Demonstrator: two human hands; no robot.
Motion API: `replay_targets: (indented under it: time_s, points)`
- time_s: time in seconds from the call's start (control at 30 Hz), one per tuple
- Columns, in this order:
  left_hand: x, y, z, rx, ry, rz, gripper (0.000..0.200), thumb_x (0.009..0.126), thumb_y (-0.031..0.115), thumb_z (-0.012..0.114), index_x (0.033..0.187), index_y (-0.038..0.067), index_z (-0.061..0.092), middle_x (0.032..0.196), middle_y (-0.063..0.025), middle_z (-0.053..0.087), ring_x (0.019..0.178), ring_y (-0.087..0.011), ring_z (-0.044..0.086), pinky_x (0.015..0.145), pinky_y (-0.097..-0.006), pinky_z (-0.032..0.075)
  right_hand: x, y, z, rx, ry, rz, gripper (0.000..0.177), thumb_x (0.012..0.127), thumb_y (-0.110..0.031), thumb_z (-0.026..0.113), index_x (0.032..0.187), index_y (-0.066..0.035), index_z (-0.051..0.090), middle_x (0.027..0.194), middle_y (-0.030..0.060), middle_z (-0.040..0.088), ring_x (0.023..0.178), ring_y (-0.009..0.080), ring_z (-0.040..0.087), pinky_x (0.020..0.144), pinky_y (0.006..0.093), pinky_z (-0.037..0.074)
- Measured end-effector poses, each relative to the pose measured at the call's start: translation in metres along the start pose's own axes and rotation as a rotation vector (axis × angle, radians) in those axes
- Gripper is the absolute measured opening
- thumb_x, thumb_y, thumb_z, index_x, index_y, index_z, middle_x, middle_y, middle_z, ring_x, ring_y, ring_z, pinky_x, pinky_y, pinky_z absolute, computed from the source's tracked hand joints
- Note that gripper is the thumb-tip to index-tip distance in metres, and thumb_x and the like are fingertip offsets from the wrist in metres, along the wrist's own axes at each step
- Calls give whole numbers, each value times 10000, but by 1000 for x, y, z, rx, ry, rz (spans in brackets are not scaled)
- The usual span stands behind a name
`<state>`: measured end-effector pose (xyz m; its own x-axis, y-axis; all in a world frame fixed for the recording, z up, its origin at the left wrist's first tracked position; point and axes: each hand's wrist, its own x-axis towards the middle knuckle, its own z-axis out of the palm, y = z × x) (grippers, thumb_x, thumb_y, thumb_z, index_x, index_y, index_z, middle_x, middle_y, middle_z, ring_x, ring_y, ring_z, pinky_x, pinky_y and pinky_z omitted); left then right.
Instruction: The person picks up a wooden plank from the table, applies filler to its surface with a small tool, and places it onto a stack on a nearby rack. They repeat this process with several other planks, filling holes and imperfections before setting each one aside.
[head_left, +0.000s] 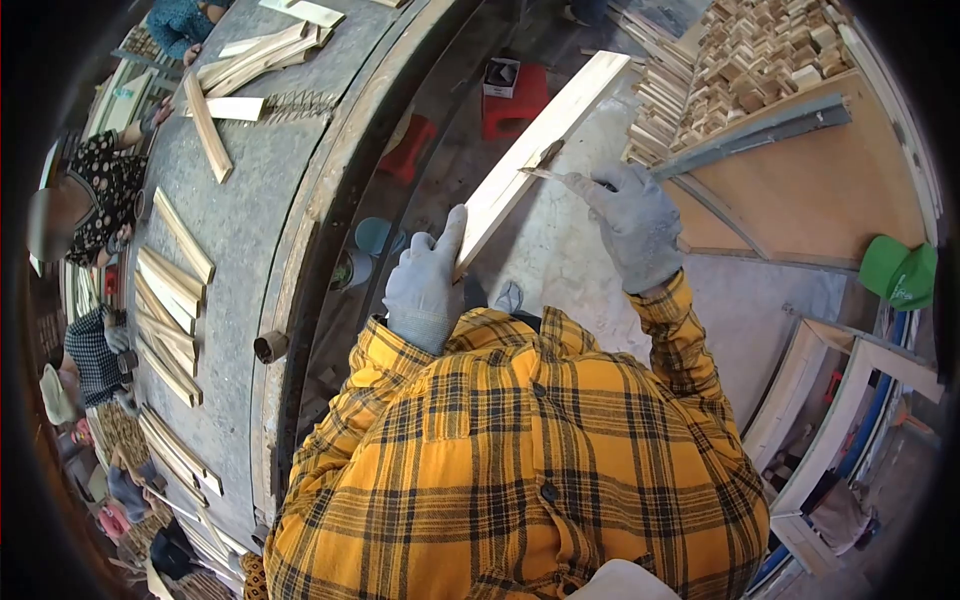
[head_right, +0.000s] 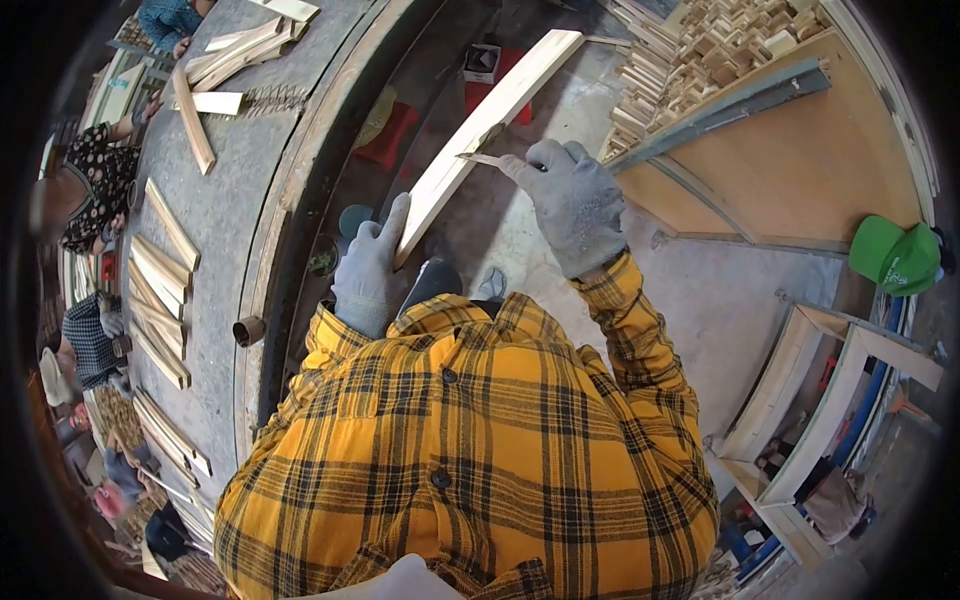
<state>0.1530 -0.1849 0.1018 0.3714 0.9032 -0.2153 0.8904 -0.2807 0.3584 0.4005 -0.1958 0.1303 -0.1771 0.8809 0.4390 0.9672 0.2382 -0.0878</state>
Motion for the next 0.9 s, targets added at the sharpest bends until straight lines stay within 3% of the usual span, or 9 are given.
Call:
replay_targets:
  time_s: [0.2,0.27,0.4,0.53,0.63,0.73,0.9]
  points:
    - [22,9,1,-37,-28,65,679,803,242,611,1405,259,296,981,-158,518,864,-334,584,725,-429,478,3,29,-1,-102,40,101,303,742,-106,622,1027,-196,670,831,-2,541,770,192,545,620,304,492]
    - [27,2,-3,-181,-147,50,694,788,200,617,1404,275,306,977,-158,532,869,-330,587,744,-421,474,1,21,-1,-45,18,85,265,750,-114,633,999,-190,679,827,-4,554,765,196,555,614,306,488]
    - [51,6,11,-540,-227,136,732,752,111,618,1398,294,326,988,-156,567,898,-329,588,793,-399,468,-7,38,-2,275,98,238,179,782,-132,647,952,-161,695,799,7,578,736,185,565,619,291,472]
    - [66,12,10,-705,-311,114,749,720,51,638,1386,253,361,1143,-169,574,1016,-321,580,891,-332,443,-5,55,15,481,280,492,180,794,-99,656,965,-134,697,809,14,592,715,166,560,629,266,460]
    - [82,28,-4,-818,-387,93,704,716,-18,620,1373,96,395,1166,-104,580,1094,-141,512,961,-250,364,-4,67,30,471,387,554,202,783,-54,661,974,-108,694,842,21,596,725,153,560,638,252,454]
    - [86,21,10,-975,-434,75,682,722,-20,622,1361,78,406,1026,-89,602,909,-134,573,838,-239,448,0,62,46,548,411,647,214,763,-20,672,968,-81,690,851,31,594,735,142,562,643,247,451]
    - [109,47,-12,-943,-623,-98,620,733,-24,616,1321,60,441,809,-30,562,603,-84,522,556,-218,450,10,71,50,588,404,730,228,742,6,685,960,-63,687,840,35,587,745,142,560,649,244,452]
